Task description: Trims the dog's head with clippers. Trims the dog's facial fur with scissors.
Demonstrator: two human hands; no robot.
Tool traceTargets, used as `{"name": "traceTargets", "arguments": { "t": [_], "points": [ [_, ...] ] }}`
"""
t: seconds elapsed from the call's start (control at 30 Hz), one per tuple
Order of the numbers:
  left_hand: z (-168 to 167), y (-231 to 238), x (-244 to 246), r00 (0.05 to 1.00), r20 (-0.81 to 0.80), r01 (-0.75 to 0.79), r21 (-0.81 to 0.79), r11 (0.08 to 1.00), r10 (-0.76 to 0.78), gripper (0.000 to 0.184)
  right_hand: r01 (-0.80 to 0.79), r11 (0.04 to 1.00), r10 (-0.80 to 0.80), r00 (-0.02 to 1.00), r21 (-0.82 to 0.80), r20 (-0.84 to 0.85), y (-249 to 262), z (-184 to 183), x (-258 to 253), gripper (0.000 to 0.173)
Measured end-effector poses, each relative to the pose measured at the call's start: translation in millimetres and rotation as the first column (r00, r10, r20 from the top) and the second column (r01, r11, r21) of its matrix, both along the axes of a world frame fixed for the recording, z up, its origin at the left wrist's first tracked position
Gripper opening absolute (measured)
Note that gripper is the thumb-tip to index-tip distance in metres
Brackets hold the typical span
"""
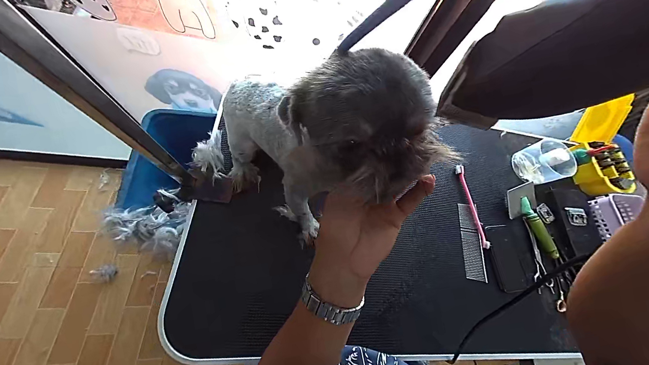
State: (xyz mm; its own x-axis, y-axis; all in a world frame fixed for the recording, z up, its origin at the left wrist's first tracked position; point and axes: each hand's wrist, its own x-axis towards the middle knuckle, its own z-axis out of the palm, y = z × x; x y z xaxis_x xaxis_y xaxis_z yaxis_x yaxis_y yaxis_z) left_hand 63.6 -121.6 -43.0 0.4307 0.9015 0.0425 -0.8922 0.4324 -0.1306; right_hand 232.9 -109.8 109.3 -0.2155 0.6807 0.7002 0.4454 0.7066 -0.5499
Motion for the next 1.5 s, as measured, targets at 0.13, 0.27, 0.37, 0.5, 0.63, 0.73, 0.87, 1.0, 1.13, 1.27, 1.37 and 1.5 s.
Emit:
{"name": "traceTargets", "arguments": {
  "t": [0.13, 0.27, 0.37, 0.5, 0.63, 0.73, 0.87, 1.0, 1.13, 1.27, 1.37, 1.5],
  "points": [
    [2.0, -6.9, -0.7, 1.0, -0.021, -0.022, -0.027, 0.999, 0.022, 0.029, -0.062, 0.998, 0.062, 0.997, -0.004, 0.055, -0.9, -1.1, -11.1, 0.052],
    [3.3, -13.3, 1.7, 0.998, -0.056, -0.025, -0.074, 0.997, 0.02, 0.023, -0.08, 0.996, 0.084, 0.993, -0.044, 0.083, -1.6, -0.5, -16.0, 0.06],
    [7.4, -17.1, 3.2, 0.998, -0.06, -0.008, -0.139, 0.99, -0.001, 0.021, -0.078, 0.995, 0.086, 0.988, -0.063, 0.127, -5.1, -1.7, -10.6, 0.062],
    [5.9, -19.0, 4.7, 0.999, -0.043, 0.005, -0.154, 0.988, -0.012, 0.022, -0.017, 1.0, 0.019, 0.993, -0.025, 0.12, -17.7, -8.1, -4.5, 0.064],
    [5.4, -21.5, 7.4, 0.998, -0.054, 0.01, -0.138, 0.99, -0.018, 0.02, -0.014, 0.999, 0.017, 0.997, -0.041, 0.076, -21.1, -13.5, 1.8, 0.072],
    [2.7, -23.0, 8.1, 1.0, -0.028, 0.007, -0.094, 0.996, -0.009, 0.019, -0.045, 0.998, 0.049, 0.996, -0.051, 0.068, -23.6, -16.6, 3.3, 0.071],
    [0.5, -24.6, 7.7, 0.999, -0.039, 0.005, -0.073, 0.997, -0.008, 0.02, -0.057, 0.997, 0.064, 0.99, -0.061, 0.123, -24.1, -18.4, -1.0, 0.061],
    [-1.0, -22.9, 8.9, 0.999, -0.033, -0.012, -0.056, 0.998, 0.01, 0.02, -0.06, 0.992, 0.071, 0.992, -0.108, 0.1, -27.4, -19.3, -1.2, 0.062],
    [-2.4, -17.4, 6.4, 0.999, -0.039, -0.025, -0.042, 0.999, 0.024, 0.031, -0.02, 0.997, 0.025, 0.997, -0.078, 0.074, -24.1, -15.8, 1.7, 0.063],
    [-3.0, -10.7, 2.9, 0.998, -0.027, -0.049, -0.024, 0.999, 0.048, 0.03, 0.005, 0.998, 0.0, 0.997, -0.066, 0.081, -22.6, -13.5, 1.0, 0.061],
    [-8.1, -9.2, 2.3, 0.999, -0.017, -0.046, -0.037, 0.998, 0.045, 0.028, 0.018, 0.998, -0.012, 0.995, -0.053, 0.094, -18.4, -8.2, -3.7, 0.048],
    [-13.1, -10.1, 5.8, 0.998, -0.031, -0.053, 0.043, 0.998, 0.054, 0.022, 0.043, 0.996, -0.034, 0.992, -0.078, 0.124, -17.9, -10.4, -15.1, 0.057]
  ]
}}
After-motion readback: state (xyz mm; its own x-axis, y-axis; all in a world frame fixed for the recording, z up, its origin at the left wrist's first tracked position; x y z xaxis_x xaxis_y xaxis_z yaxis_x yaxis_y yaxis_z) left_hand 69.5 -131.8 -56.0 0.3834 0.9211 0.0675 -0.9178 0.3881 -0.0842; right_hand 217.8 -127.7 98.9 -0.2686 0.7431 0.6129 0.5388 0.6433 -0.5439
